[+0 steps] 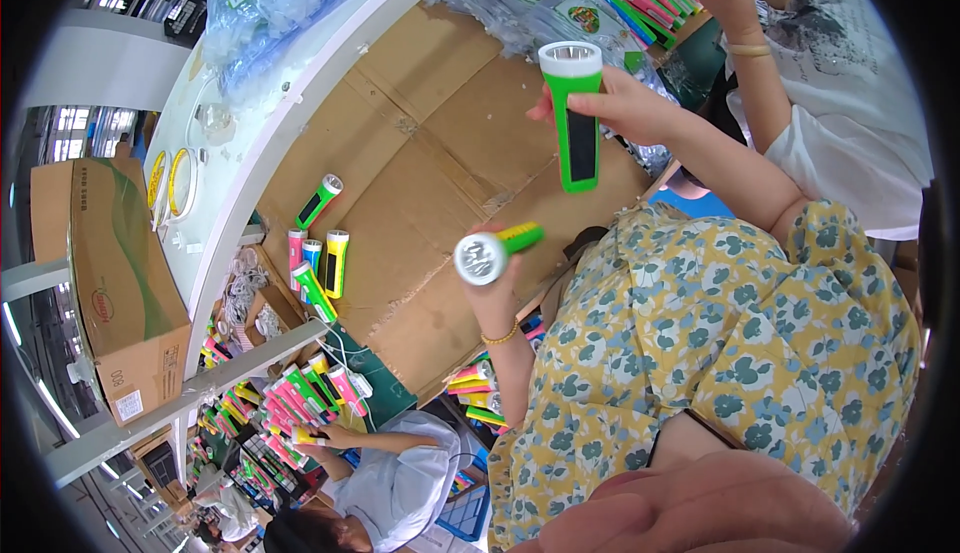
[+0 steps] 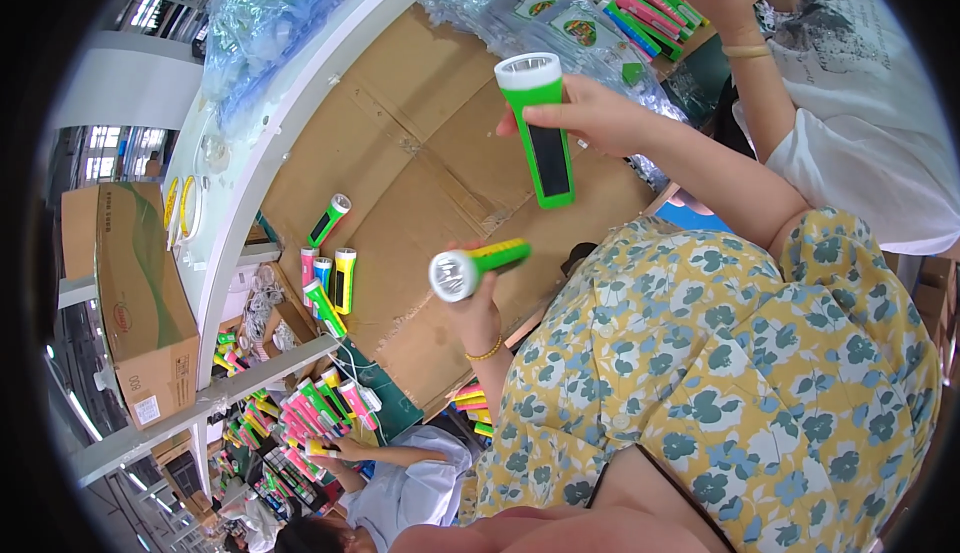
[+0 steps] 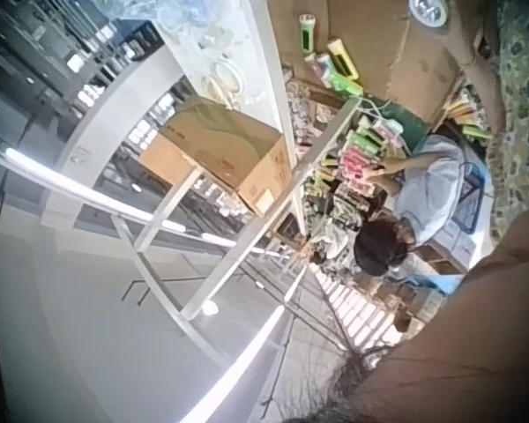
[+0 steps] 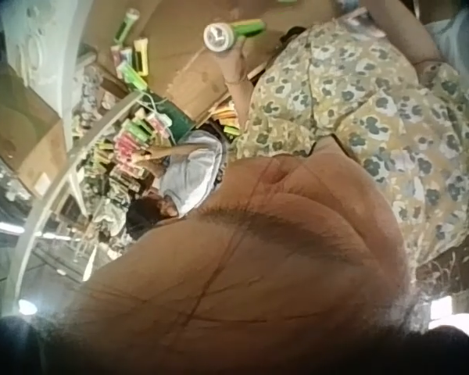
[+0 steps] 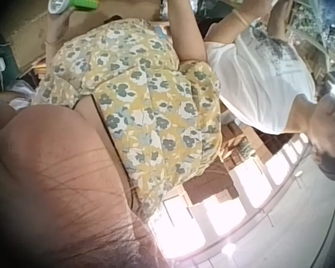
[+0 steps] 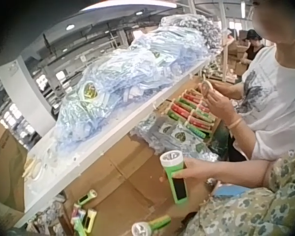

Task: Sort and organize colored flashlights on a workbench in a factory environment.

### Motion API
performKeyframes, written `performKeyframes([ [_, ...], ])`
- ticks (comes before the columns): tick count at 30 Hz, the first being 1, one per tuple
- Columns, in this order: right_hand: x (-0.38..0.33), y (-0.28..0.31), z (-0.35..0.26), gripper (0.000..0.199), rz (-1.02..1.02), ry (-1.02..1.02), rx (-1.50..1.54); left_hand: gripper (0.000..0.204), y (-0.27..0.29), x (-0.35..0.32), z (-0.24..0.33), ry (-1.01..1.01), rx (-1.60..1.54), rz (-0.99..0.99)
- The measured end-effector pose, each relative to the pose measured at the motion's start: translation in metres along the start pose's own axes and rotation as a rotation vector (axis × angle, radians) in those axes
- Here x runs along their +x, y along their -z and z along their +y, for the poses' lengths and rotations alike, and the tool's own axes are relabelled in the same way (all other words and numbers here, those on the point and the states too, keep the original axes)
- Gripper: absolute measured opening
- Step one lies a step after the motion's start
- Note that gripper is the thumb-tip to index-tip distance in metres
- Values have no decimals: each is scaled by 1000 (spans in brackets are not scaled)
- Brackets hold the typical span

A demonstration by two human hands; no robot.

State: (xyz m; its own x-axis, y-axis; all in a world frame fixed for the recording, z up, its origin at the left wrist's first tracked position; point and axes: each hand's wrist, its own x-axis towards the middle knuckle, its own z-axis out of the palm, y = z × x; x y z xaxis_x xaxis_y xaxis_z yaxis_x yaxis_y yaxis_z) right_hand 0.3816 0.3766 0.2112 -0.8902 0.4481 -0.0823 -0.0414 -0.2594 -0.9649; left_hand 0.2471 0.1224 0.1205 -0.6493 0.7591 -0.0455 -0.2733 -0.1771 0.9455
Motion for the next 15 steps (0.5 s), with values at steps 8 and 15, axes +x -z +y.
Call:
performKeyframes([
  [8, 10, 9, 107, 48, 157, -165, -553, 29, 13, 68, -68, 203, 186, 178],
  [15, -10, 32, 167, 46, 396, -350, -640, 38, -31, 73, -143, 619, -167, 35],
])
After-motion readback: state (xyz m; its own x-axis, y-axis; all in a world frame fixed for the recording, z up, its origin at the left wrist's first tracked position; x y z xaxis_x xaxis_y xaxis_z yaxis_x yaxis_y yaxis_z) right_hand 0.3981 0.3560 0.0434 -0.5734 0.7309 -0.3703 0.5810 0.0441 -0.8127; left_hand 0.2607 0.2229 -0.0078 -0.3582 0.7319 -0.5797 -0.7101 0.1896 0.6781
